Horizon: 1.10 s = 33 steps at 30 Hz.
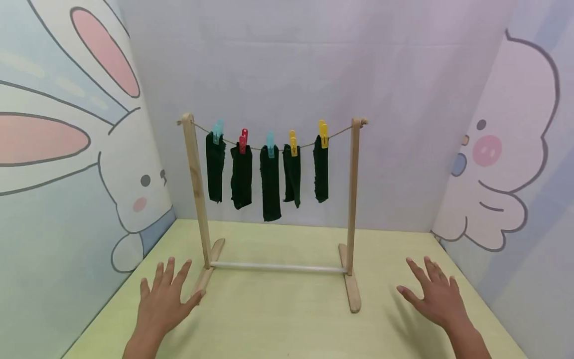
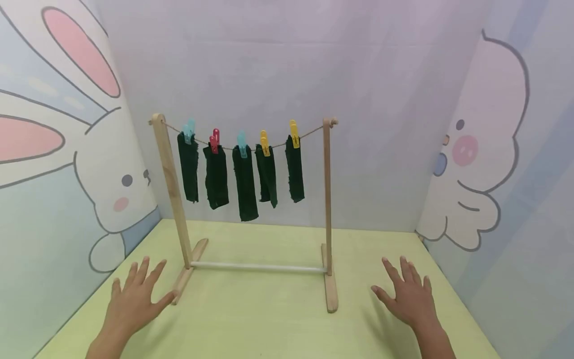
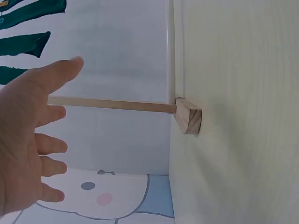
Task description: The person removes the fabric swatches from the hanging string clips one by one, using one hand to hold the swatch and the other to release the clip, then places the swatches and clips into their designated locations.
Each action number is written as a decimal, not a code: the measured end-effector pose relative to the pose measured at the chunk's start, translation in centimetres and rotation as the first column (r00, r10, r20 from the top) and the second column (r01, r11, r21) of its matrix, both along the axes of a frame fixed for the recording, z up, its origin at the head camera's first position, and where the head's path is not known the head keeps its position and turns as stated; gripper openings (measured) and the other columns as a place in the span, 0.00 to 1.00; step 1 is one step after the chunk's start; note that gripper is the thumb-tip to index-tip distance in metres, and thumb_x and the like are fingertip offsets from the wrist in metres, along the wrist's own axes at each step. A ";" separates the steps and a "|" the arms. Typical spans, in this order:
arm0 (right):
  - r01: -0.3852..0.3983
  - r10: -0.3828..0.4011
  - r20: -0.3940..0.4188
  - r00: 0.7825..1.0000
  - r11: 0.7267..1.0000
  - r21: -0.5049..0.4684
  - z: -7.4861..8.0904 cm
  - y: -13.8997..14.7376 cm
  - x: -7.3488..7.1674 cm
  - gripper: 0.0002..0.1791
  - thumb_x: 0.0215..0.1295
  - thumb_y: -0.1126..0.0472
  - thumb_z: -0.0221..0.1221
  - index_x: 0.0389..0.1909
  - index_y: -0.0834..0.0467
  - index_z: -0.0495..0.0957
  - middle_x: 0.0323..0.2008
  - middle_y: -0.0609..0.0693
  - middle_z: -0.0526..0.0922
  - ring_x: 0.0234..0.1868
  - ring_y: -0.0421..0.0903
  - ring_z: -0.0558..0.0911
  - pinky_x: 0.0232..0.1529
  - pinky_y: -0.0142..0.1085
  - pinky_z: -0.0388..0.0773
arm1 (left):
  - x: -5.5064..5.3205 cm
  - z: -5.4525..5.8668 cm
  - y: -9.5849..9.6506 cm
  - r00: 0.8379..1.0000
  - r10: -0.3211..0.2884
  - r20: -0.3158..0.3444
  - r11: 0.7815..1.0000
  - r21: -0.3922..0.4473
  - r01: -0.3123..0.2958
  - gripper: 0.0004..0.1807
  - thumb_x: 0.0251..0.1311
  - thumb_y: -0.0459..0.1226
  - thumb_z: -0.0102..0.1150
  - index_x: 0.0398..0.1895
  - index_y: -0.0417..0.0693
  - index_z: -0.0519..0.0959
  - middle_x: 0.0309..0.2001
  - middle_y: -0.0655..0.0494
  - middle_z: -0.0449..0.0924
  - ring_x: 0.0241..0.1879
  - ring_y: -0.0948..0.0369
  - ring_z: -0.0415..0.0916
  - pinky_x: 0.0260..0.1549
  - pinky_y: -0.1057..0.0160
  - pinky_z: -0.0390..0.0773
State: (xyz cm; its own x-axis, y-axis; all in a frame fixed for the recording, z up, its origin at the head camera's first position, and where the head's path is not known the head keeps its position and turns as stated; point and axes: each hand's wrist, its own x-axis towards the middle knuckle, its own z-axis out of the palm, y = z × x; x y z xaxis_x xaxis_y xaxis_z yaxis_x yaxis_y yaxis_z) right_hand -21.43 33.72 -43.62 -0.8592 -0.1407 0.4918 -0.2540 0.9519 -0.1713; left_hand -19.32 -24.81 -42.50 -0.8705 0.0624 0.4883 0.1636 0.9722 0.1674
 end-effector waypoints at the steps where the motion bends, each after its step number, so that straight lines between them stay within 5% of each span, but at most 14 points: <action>1: -0.013 0.013 -0.029 1.000 1.000 -0.008 0.0 -0.1 0.0 0.40 0.55 0.42 0.62 0.66 0.54 0.63 0.61 0.73 0.60 0.60 0.71 0.60 0.47 0.70 0.51 | 0.1 0.0 0.0 0.999 -0.003 -0.037 1.000 0.008 0.004 0.41 0.47 0.57 0.64 0.61 0.43 0.68 0.61 0.28 0.59 0.61 0.33 0.51 0.48 0.27 0.48; 8: -0.103 0.093 -0.184 0.979 0.994 -0.046 -0.6 -0.9 0.2 0.37 0.46 0.49 0.69 0.57 0.61 0.72 0.53 0.72 0.70 0.47 0.71 0.72 0.36 0.63 0.67 | 0.2 -0.4 -0.5 0.952 -0.045 -0.303 0.998 0.019 0.053 0.33 0.40 0.50 0.69 0.49 0.40 0.76 0.50 0.31 0.72 0.47 0.34 0.70 0.36 0.32 0.66; 15: -0.126 0.104 -0.235 0.966 0.989 -0.080 -0.4 -2.3 -0.4 0.34 0.47 0.52 0.69 0.54 0.63 0.72 0.51 0.68 0.73 0.43 0.68 0.75 0.32 0.64 0.67 | -0.9 -0.5 -0.3 0.898 -0.076 -0.434 0.993 0.044 0.106 0.27 0.44 0.49 0.63 0.44 0.38 0.79 0.41 0.35 0.78 0.33 0.39 0.77 0.22 0.40 0.72; 22: -0.153 0.113 -0.233 0.966 0.975 -0.162 0.0 -3.6 -0.8 0.31 0.50 0.56 0.69 0.54 0.63 0.73 0.52 0.65 0.74 0.48 0.66 0.72 0.37 0.64 0.64 | -1.4 -0.5 1.0 0.904 -0.069 -0.422 0.980 0.139 0.139 0.24 0.38 0.40 0.70 0.42 0.39 0.80 0.40 0.38 0.78 0.35 0.42 0.77 0.22 0.43 0.74; 33: -0.265 0.200 -0.301 0.932 0.944 -0.194 0.9 -5.6 -2.2 0.31 0.47 0.63 0.70 0.54 0.65 0.73 0.50 0.63 0.76 0.50 0.63 0.73 0.42 0.59 0.67 | -2.8 0.6 2.6 0.921 -0.100 -0.376 0.958 0.214 0.192 0.23 0.42 0.38 0.71 0.44 0.40 0.79 0.42 0.42 0.78 0.37 0.44 0.77 0.25 0.46 0.76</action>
State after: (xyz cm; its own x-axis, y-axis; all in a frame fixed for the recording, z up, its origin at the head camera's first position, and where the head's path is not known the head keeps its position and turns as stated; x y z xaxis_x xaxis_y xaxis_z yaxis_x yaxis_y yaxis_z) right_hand -23.66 28.16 -42.71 -0.6430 -0.1767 0.7452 -0.5314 0.8036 -0.2680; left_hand -22.17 -22.26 -41.93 -0.6244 0.0158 0.7809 0.3939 0.8697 0.2974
